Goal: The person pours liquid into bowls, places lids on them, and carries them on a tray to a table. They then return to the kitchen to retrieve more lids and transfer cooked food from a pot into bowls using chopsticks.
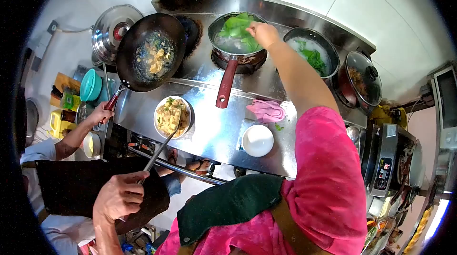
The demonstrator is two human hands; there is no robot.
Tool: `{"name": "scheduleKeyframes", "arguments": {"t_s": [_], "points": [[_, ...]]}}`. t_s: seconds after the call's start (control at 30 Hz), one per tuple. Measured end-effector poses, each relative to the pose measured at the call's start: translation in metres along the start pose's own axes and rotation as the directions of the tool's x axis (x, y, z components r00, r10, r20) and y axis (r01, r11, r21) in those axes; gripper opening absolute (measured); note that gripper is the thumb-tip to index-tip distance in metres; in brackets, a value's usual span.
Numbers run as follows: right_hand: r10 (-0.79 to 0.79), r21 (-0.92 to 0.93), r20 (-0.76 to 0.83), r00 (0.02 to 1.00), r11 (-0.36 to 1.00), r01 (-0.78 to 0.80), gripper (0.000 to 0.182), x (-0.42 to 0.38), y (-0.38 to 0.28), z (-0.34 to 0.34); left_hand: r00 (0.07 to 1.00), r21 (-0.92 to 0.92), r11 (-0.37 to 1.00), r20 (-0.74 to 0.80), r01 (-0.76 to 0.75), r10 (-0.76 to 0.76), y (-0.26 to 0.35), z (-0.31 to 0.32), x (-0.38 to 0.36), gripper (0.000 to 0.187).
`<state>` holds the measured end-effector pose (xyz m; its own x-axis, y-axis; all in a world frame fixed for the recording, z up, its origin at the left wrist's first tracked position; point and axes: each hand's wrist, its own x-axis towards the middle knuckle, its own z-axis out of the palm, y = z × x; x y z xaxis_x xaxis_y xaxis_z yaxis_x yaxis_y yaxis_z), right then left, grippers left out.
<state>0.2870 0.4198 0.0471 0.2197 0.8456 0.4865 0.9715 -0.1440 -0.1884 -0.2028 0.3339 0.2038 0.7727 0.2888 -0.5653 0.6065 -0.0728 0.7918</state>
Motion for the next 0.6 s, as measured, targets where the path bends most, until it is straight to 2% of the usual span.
{"name": "scheduleKeyframes", "arguments": {"t_s": [0.07,0.1,0.17,0.2,0.23,0.27,0.3,0.33,0.37,0.43,0.47,0.5,0.57,0.6], "points": [[0.255,-0.067,-0.007,0.967,0.965,-0.255,0.036,0.007,0.002,-0.003,0.998,-0.144,0.988,-0.019,0.063,-0.066,0.012,-0.013,-0.007,0.027],[0.25,-0.068,-0.007,0.968,0.966,-0.25,0.036,0.014,0.005,-0.002,0.994,-0.209,0.973,-0.036,0.097,-0.107,0.018,-0.019,-0.012,0.029],[0.448,0.159,-0.043,0.893,0.885,-0.437,0.043,0.023,0.008,0.004,0.975,-0.338,0.925,-0.068,0.175,-0.21,0.02,-0.034,-0.029,0.033],[0.605,0.433,0.096,0.79,0.69,-0.581,0.043,0.022,-0.001,0.0,0.964,-0.381,0.902,-0.085,0.203,-0.253,0.017,-0.041,-0.035,0.035],[0.609,0.432,0.094,0.788,0.688,-0.583,0.043,0.018,-0.008,0.002,0.966,-0.479,0.857,-0.061,0.192,-0.25,0.01,-0.041,-0.035,0.034],[0.673,0.655,0.176,0.718,0.464,-0.596,0.041,0.013,-0.015,0.005,0.982,-0.5,0.855,-0.048,0.135,-0.183,-0.018,-0.045,-0.038,0.033],[0.702,0.812,0.277,0.655,0.193,-0.55,0.04,0.008,-0.018,0.008,0.998,-0.203,0.977,-0.014,0.057,-0.061,-0.025,-0.044,-0.037,0.034],[0.707,0.883,0.265,0.655,0.096,-0.46,0.033,0.003,-0.017,0.011,0.996,-0.241,0.967,-0.018,0.078,-0.084,-0.028,-0.039,-0.037,0.035],[0.708,0.884,0.263,0.655,0.095,-0.458,0.033,0.0,-0.021,0.006,0.994,-0.28,0.955,-0.023,0.097,-0.108,-0.026,-0.032,-0.036,0.036],[0.598,0.817,-0.084,0.797,0.5,-0.289,0.029,-0.006,-0.034,-0.014,0.996,-0.214,0.974,-0.034,0.078,-0.088,-0.033,-0.029,-0.04,0.037],[0.547,0.745,-0.106,0.83,0.597,-0.297,0.026,-0.011,-0.043,-0.02,0.997,-0.149,0.987,-0.039,0.06,-0.067,-0.038,-0.027,-0.041,0.038],[0.529,0.792,0.044,0.848,0.498,-0.352,0.023,-0.013,-0.052,-0.016,0.998,-0.082,0.996,-0.042,0.04,-0.044,-0.045,-0.025,-0.042,0.04],[0.216,0.722,0.239,0.947,0.612,-0.322,0.019,-0.022,-0.055,0.004,0.999,0.061,0.998,-0.036,0.001,0.002,-0.059,-0.021,-0.044,0.042],[0.222,0.723,0.233,0.947,0.611,-0.321,0.019,-0.024,-0.049,0.012,0.999,0.136,0.99,-0.033,-0.021,0.026,-0.066,-0.02,-0.046,0.043]]}}
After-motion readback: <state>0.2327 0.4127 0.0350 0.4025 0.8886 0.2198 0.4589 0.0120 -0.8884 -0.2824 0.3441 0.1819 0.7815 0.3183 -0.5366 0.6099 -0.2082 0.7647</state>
